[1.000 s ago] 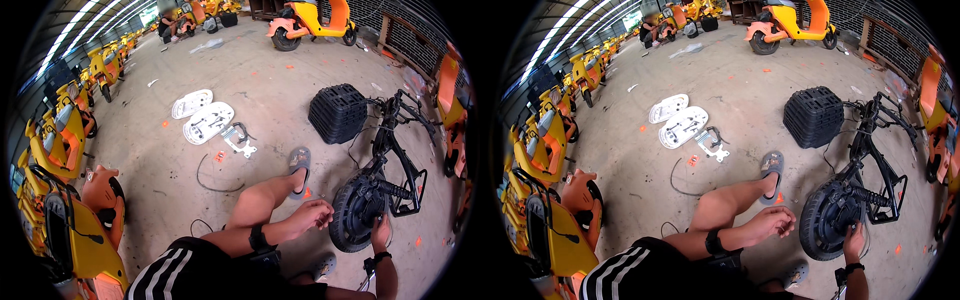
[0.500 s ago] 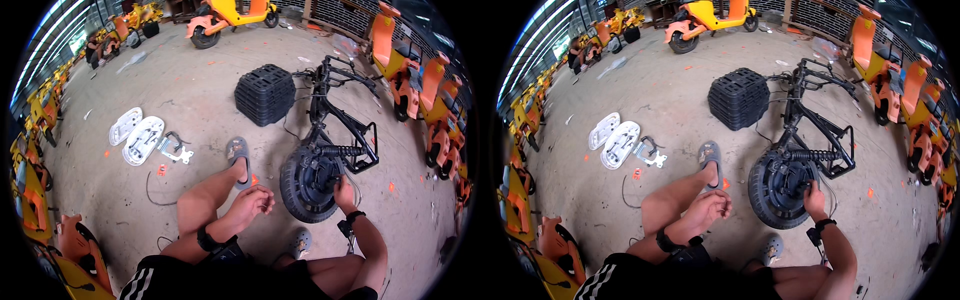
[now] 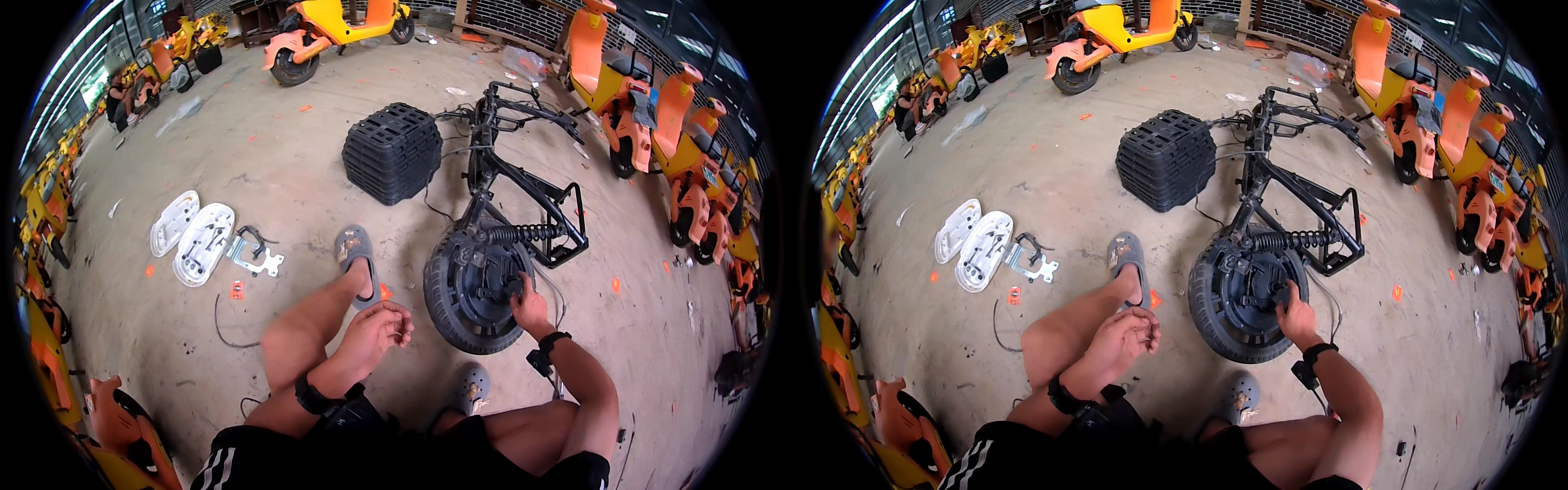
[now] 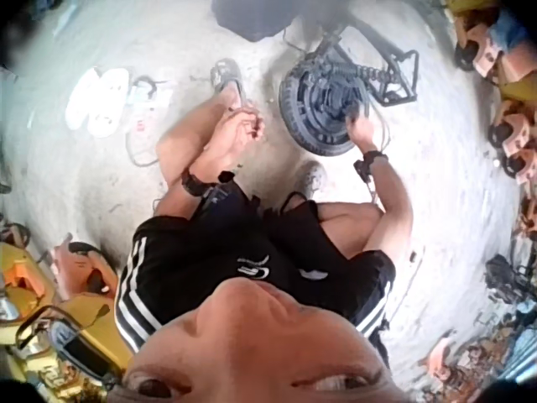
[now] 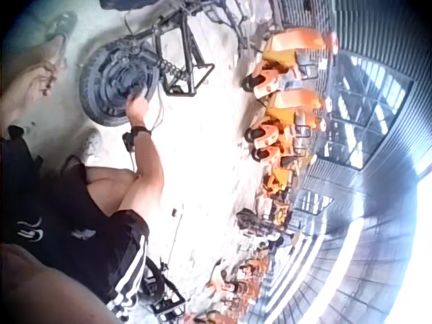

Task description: The person is assembling the rear wheel of an electric scooter. They insert a bolt into the hub, tighten it by hand, and then use a ratchet wrench to secure it. The person also handles a black plastic cover and a spring assembly near the wheel.

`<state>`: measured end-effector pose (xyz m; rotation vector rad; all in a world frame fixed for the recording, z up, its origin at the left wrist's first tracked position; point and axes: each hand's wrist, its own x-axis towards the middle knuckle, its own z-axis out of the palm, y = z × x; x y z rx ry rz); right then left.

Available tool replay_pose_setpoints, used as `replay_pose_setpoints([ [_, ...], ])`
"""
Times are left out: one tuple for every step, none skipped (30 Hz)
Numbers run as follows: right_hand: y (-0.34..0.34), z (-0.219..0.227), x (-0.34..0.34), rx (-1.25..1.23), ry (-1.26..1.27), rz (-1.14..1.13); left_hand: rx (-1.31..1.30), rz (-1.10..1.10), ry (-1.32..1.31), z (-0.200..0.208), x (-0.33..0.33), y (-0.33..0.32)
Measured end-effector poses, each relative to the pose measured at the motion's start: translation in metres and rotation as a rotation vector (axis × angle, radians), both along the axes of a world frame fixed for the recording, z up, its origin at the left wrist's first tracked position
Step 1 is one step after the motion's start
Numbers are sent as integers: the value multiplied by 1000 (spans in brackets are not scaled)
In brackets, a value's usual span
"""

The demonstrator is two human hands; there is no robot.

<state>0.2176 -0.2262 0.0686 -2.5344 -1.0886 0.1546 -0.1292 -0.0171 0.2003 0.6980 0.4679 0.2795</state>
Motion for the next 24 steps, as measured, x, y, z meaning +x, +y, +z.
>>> replay_pose_setpoints([
  [5,0,1,-7,-18,13,3,11,-1,-1,-3,2],
  [10,-2,1,-41,-25,42,6,26,-4,-3,-7,5],
  [-1,0,-2,-96,-33,18,8,47,-7,-5,-10,5],
  [3,3,-8,-128,-42,35,-4,62,-7,-5,-15,7],
  [12,2,-16,-149,-43,73,-1,52,13,-2,-15,4],
  [7,-3,-16,-155,-62,100,6,58,42,2,-13,0],
  [0,-7,-15,-164,-15,68,23,9,40,2,-7,-2],
  [-13,-15,-11,-109,-63,58,53,-47,17,4,1,-3],
  [-22,-20,-8,-94,-84,55,37,-67,22,-1,8,-4],
  [-21,-24,-11,-88,-92,80,49,-73,2,-5,8,-3],
  [-23,-21,-11,-91,-114,79,52,-45,8,-5,3,-2],
  [-15,-24,-11,-101,-119,96,56,-24,15,-5,-1,-1],
  [-8,-27,-14,-116,-123,106,55,-9,21,-7,-4,-2],
  [-5,-28,-16,-131,-126,111,45,-9,27,-8,-5,-3],
  [-8,-26,-16,-139,-111,116,36,-11,35,-8,-6,-4],
  [-9,-22,-15,-137,-95,118,36,-18,45,-6,-5,-3],
  [-9,-19,-15,-136,-76,117,36,-26,56,-5,-4,-2],
  [-3,-19,-18,-170,-108,145,38,-8,56,-7,-6,1],
  [-6,-16,-20,-210,-144,152,37,-9,48,-8,-7,0],
  [-6,-11,-14,-253,-186,166,34,-3,34,-10,-4,0],
  [-12,-6,-4,-341,-250,175,39,-15,16,-8,1,-2],
  [-17,-4,5,-425,-301,185,48,-28,9,-3,6,-3],
  [-30,-1,10,-525,-346,184,46,-55,0,-2,9,-6],
  [-28,-6,14,-491,-427,231,58,-39,34,-2,8,-4],
])
